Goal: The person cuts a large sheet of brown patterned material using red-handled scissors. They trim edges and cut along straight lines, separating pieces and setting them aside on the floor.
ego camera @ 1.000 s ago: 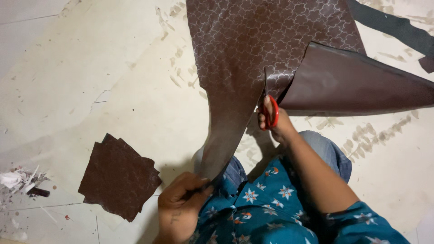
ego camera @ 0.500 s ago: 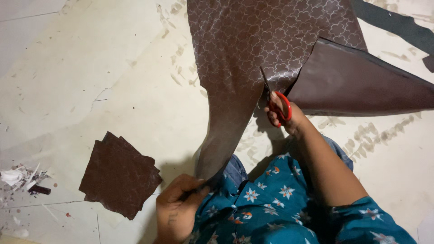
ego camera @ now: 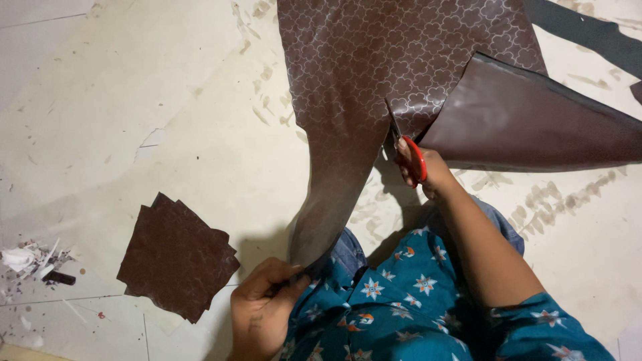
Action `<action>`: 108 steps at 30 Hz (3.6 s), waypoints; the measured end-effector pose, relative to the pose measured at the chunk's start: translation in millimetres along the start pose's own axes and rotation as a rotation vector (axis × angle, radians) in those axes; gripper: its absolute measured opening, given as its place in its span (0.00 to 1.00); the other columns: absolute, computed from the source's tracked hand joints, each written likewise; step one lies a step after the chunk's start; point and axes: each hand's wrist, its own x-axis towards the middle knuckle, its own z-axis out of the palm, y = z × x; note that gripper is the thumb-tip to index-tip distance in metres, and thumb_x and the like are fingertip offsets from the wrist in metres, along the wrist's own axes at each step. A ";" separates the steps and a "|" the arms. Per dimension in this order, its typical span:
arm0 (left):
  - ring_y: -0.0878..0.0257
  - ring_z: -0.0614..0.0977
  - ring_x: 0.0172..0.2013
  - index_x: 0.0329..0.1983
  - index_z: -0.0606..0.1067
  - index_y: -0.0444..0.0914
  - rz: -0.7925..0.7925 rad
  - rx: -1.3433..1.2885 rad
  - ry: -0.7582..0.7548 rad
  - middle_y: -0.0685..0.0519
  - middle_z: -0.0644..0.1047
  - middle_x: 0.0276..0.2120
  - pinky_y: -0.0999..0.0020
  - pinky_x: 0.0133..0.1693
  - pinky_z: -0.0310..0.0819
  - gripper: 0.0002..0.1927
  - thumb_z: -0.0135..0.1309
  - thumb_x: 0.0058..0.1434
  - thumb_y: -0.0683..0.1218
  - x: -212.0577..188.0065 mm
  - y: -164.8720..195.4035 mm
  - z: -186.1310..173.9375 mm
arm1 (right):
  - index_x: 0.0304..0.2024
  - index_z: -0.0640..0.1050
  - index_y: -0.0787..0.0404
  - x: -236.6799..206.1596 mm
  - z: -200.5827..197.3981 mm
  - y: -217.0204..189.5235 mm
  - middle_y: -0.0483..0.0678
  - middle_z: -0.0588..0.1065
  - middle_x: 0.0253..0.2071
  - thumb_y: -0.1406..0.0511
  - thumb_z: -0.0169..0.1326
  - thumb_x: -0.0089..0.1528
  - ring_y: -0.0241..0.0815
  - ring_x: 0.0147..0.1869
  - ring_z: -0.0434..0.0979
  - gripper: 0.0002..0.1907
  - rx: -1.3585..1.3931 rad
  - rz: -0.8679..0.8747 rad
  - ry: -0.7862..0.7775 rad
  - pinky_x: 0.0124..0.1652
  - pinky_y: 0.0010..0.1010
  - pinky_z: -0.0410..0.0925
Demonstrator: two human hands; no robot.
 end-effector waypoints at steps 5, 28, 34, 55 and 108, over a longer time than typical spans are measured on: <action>0.70 0.77 0.29 0.34 0.80 0.28 -0.006 0.025 0.028 0.53 0.78 0.28 0.76 0.33 0.71 0.07 0.60 0.53 0.29 -0.6 -4.4 1.9 | 0.31 0.76 0.63 -2.8 5.9 0.6 0.44 0.67 0.19 0.41 0.52 0.64 0.36 0.18 0.64 0.31 -0.019 -0.002 0.031 0.20 0.27 0.58; 0.64 0.78 0.32 0.34 0.81 0.26 -0.065 -0.049 -0.076 0.49 0.77 0.29 0.70 0.36 0.71 0.07 0.61 0.52 0.28 -7.2 -15.7 -9.3 | 0.33 0.73 0.56 31.1 17.8 -4.6 0.45 0.69 0.23 0.39 0.51 0.63 0.39 0.22 0.67 0.28 0.107 0.021 -0.032 0.24 0.31 0.62; 0.63 0.82 0.32 0.34 0.82 0.29 -0.056 0.103 -0.233 0.48 0.82 0.31 0.69 0.36 0.75 0.09 0.61 0.49 0.31 9.9 2.9 -8.2 | 0.36 0.70 0.53 39.4 15.3 -22.0 0.45 0.71 0.25 0.38 0.49 0.62 0.40 0.24 0.71 0.28 0.077 0.086 -0.054 0.27 0.32 0.66; 0.44 0.67 0.65 0.64 0.65 0.34 0.832 1.142 -0.343 0.39 0.70 0.61 0.37 0.62 0.54 0.44 0.64 0.44 0.52 213.4 -54.9 154.3 | 0.47 0.74 0.54 44.3 8.2 -16.2 0.46 0.73 0.22 0.37 0.54 0.57 0.41 0.22 0.72 0.32 0.262 0.070 -0.141 0.27 0.32 0.66; 0.46 0.83 0.30 0.49 0.81 0.36 0.515 1.019 -0.208 0.41 0.81 0.28 0.50 0.37 0.75 0.18 0.47 0.59 0.39 229.1 -90.1 122.9 | 0.43 0.77 0.62 96.2 -74.4 -29.4 0.41 0.70 0.21 0.51 0.53 0.65 0.28 0.14 0.60 0.20 0.097 0.203 -0.590 0.19 0.21 0.56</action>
